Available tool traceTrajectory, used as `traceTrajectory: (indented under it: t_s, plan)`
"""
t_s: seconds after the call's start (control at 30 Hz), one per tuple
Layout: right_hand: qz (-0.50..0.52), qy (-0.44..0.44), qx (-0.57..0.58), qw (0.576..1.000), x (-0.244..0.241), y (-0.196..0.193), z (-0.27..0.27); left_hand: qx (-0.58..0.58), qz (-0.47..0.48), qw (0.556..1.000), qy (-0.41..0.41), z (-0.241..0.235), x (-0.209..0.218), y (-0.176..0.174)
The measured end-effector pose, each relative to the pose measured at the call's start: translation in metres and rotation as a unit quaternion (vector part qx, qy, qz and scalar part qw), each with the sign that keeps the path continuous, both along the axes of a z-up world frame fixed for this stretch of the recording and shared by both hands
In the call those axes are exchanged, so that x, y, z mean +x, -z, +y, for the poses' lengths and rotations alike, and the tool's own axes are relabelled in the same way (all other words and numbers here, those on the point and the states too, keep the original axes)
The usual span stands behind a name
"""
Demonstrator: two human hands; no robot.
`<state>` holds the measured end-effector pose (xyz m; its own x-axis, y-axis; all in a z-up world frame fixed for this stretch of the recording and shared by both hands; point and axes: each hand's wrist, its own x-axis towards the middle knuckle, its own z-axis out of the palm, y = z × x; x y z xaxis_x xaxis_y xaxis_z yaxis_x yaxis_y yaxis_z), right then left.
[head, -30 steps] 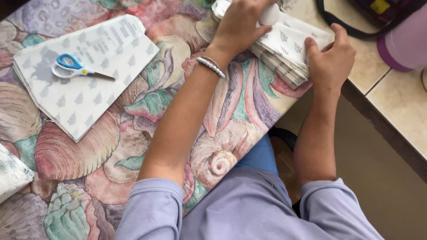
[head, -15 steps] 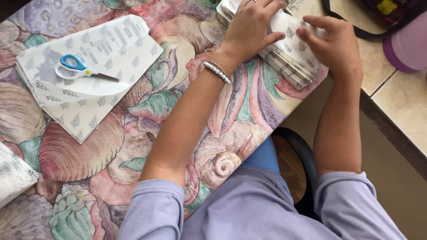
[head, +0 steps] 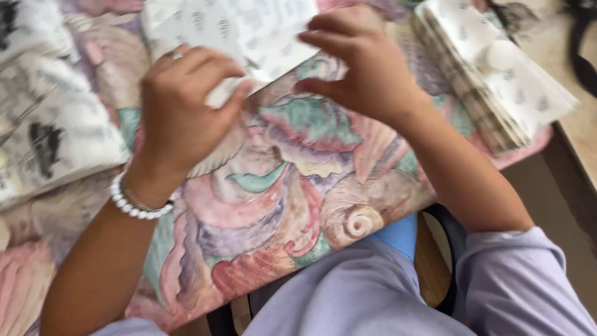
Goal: Folding printed paper sheets and organizing them into stacks on a table.
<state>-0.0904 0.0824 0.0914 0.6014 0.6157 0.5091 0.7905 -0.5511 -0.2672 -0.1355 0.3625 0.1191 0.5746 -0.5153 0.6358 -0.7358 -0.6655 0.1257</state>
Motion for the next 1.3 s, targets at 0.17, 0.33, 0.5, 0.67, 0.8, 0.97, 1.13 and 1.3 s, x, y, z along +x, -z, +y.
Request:
traceTrajectory:
  t_s: [0.17, 0.33, 0.5, 0.67, 0.8, 0.97, 1.13, 1.3]
  plan:
    - [0.141, 0.024, -0.032, 0.989, 0.031, 0.046, 0.111, 0.017, 0.101, 0.985, -0.137, 0.073, -0.023, 0.054]
    - [0.119, -0.059, 0.111, 0.985, 0.031, 0.082, 0.132, 0.077, 0.159, 0.973, -0.150, 0.077, -0.024, 0.086]
    - [0.089, -0.120, 0.058, 0.987, 0.021, 0.085, 0.128, 0.163, 0.033, 0.968, -0.187, 0.064, -0.029, 0.096]
    - [0.030, -0.124, 0.009, 0.992, 0.025, 0.090, 0.126, 0.054, 0.058, 0.977, -0.198, 0.058, -0.020, 0.088]
    - [0.010, -0.133, 0.051, 0.990, 0.025, 0.091, 0.127, -0.075, 0.066, 0.977, -0.190, 0.057, -0.015, 0.084]
    - [0.058, -0.122, 0.089, 0.987, 0.027, 0.089, 0.129, -0.095, 0.098, 0.967, -0.214, 0.065, -0.017, 0.087]
    - [0.128, -0.102, 0.157, 0.974, 0.024, 0.083, 0.128, -0.016, 0.073, 0.979, -0.187, 0.072, -0.016, 0.098]
    - [0.133, -0.141, 0.101, 0.976, 0.019, 0.074, 0.127, -0.086, 0.087, 0.973, -0.194, 0.065, -0.016, 0.100]
